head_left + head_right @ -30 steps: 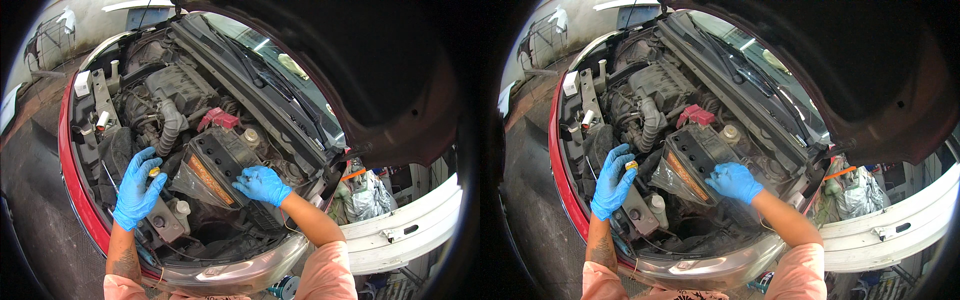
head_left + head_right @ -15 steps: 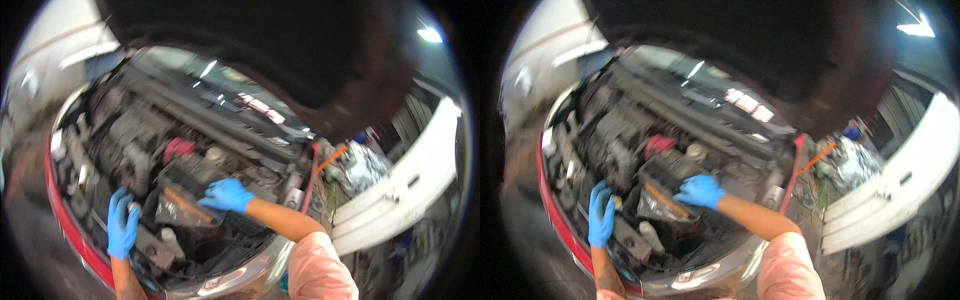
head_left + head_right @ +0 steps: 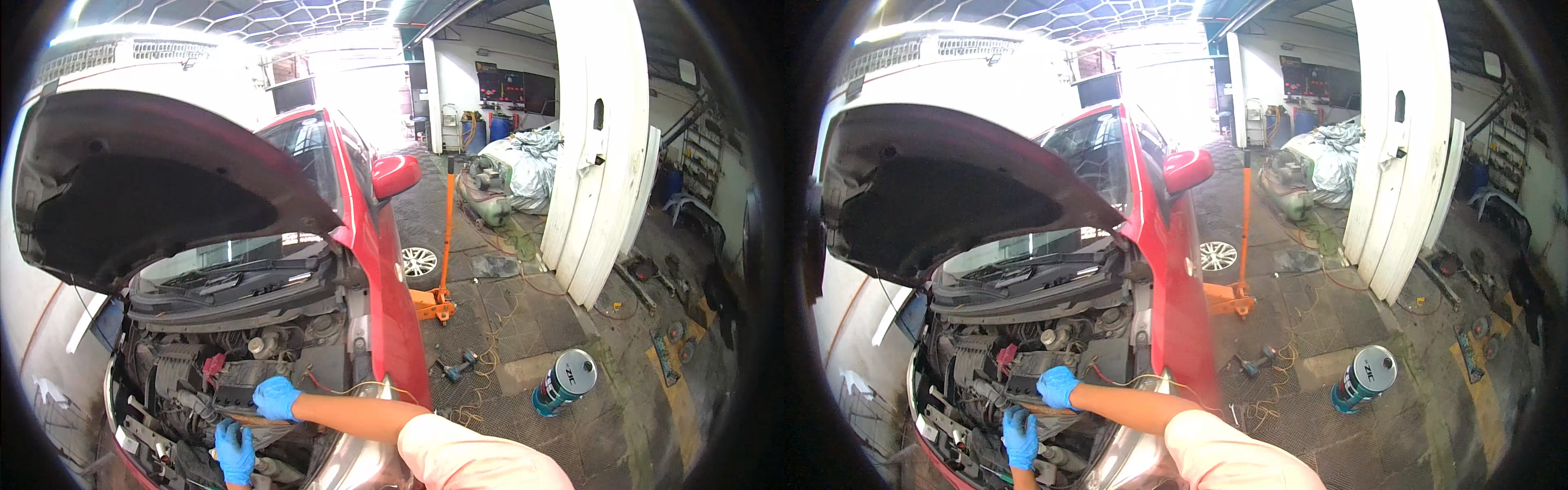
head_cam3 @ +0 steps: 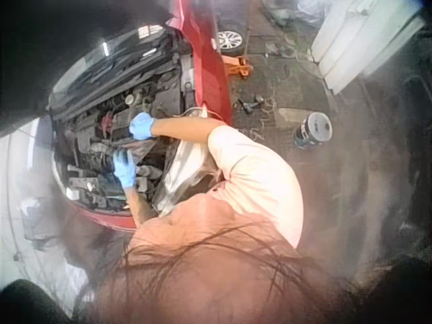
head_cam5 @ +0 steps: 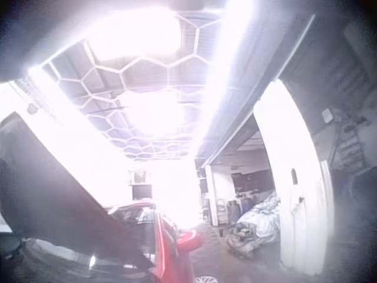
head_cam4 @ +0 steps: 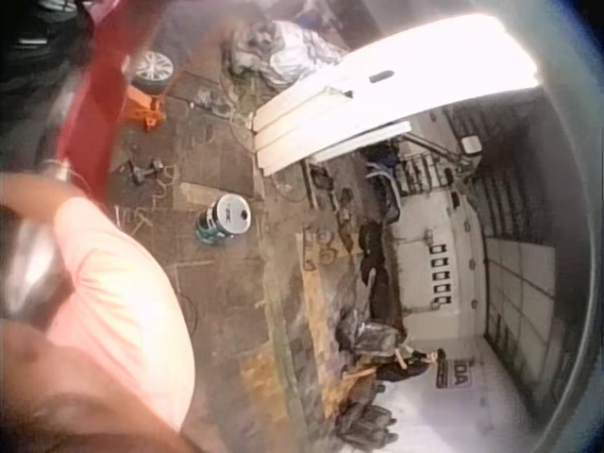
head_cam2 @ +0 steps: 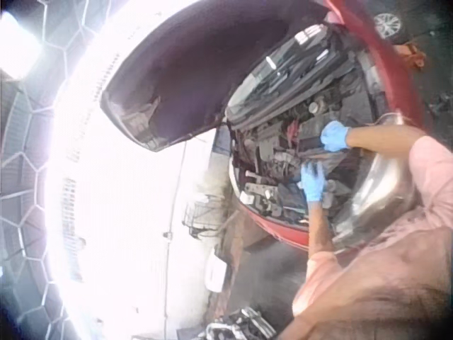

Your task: The person removes the old car battery from the engine bay, cleans the battery terminals with a wire brush, and installs a new battery. They then walk to a parts area, pick up a new oil filter and a floor mat, and return to the vehicle.

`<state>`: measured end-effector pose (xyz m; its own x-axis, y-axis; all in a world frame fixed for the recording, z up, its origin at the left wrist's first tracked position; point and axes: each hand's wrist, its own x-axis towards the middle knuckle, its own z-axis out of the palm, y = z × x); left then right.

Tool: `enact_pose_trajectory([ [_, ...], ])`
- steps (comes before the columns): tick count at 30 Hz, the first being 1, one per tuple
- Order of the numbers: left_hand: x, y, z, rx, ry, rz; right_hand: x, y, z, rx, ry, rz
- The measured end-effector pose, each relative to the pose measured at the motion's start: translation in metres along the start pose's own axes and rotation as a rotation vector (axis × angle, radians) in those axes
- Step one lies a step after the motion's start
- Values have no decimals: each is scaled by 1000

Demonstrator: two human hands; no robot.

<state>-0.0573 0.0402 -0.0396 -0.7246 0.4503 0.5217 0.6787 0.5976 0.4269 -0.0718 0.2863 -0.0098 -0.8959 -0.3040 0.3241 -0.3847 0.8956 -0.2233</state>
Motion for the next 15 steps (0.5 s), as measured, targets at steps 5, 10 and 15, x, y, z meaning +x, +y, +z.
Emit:
enact_pose_trajectory([
  [5,38,1,59,95,-23,-175,-73,1,-46,105,261,-56],
  [10,63,-6,88,153,-42,-253,-123,67,-61,82,211,85],
  [15,75,-13,86,220,-89,-379,-136,71,-71,178,200,138],
])
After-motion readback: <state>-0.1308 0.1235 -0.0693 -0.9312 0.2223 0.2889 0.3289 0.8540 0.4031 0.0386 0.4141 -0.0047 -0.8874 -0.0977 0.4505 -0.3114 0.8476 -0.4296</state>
